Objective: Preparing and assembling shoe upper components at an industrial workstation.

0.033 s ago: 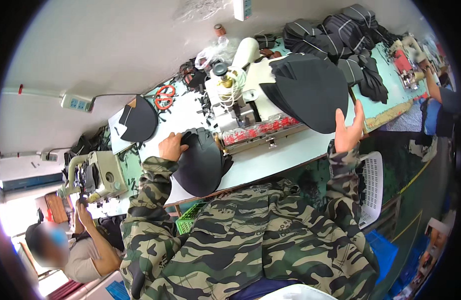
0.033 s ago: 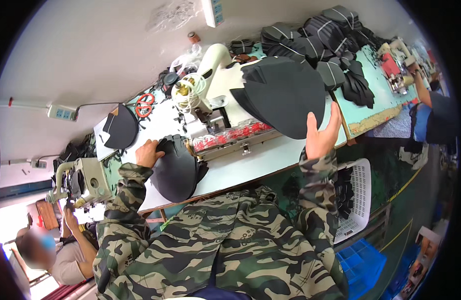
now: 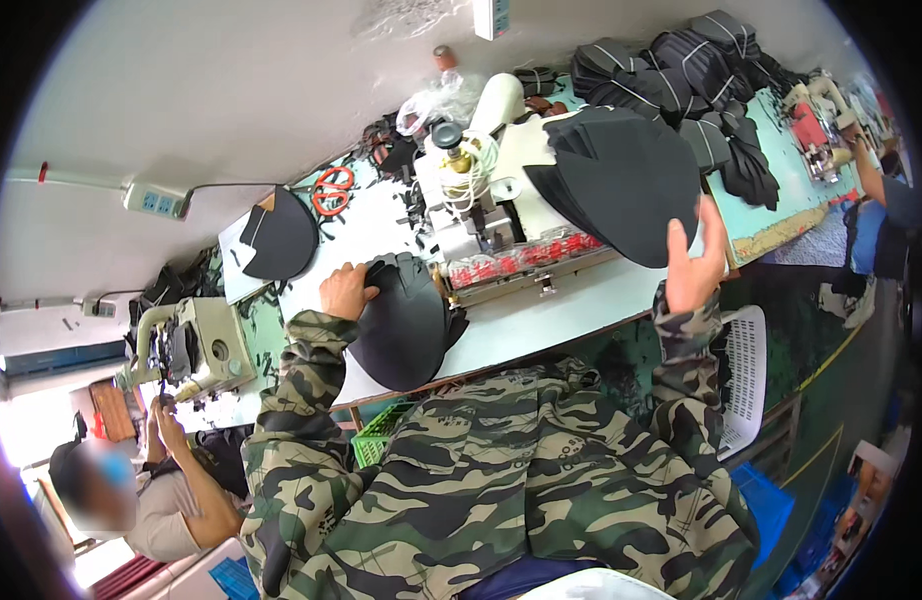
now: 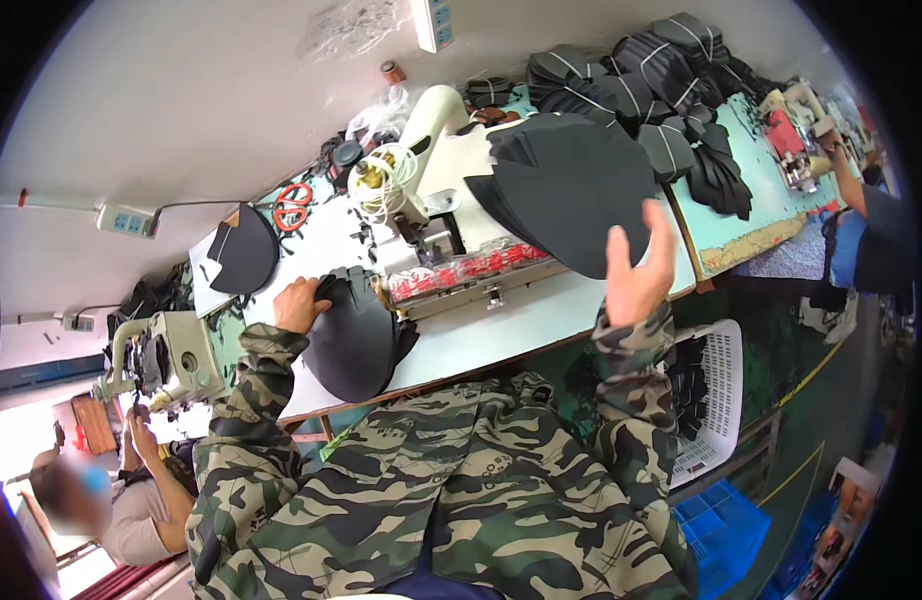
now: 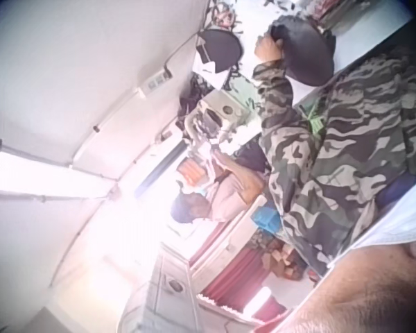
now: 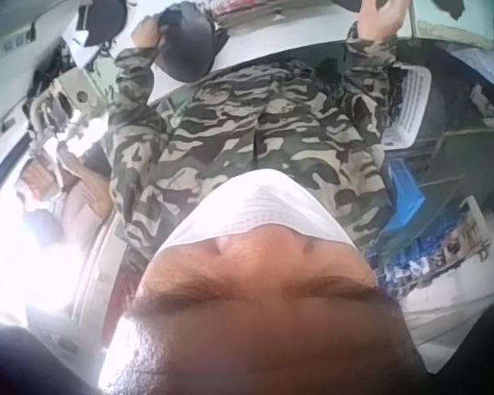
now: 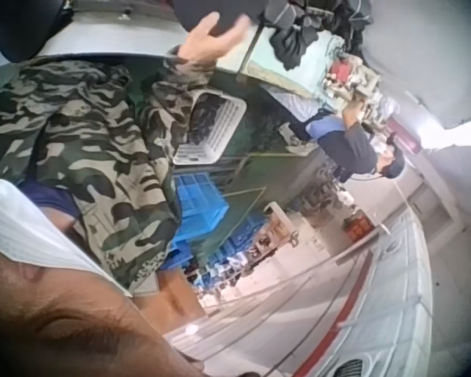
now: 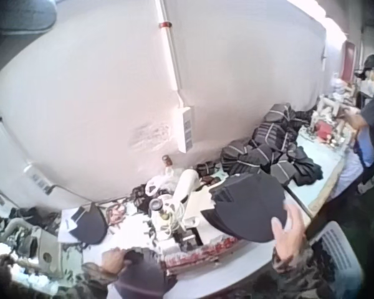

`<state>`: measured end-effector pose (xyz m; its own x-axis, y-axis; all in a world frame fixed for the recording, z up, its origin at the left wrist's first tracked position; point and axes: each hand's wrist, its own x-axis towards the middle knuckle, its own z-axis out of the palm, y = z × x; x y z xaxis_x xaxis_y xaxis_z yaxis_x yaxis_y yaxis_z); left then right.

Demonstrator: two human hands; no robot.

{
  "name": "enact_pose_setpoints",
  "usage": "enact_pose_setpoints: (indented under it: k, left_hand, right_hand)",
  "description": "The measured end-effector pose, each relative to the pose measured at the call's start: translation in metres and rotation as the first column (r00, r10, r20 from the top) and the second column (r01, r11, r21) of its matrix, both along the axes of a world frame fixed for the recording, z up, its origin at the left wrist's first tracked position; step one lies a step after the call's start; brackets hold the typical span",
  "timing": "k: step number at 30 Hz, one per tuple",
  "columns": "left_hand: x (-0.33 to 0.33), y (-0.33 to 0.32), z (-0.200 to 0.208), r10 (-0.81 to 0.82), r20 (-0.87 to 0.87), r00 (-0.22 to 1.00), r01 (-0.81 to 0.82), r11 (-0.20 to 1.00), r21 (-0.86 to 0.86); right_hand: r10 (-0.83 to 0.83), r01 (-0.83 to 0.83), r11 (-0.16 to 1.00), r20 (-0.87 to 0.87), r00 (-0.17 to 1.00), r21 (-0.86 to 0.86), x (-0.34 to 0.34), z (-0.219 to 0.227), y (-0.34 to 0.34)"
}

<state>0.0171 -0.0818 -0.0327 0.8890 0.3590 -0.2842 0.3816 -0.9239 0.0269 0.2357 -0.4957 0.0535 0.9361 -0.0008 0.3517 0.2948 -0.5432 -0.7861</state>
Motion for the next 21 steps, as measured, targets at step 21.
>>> enact_pose_setpoints:
  k: [21]
  left_hand:
    - [0.017,-0.011,0.001,-0.163,0.202,0.966,0.165,0.986,0.010]
  right_hand:
    - [0.446,-0.516,0.854,-0.423,0.789,-0.063,-0.045,-0.040,0.118]
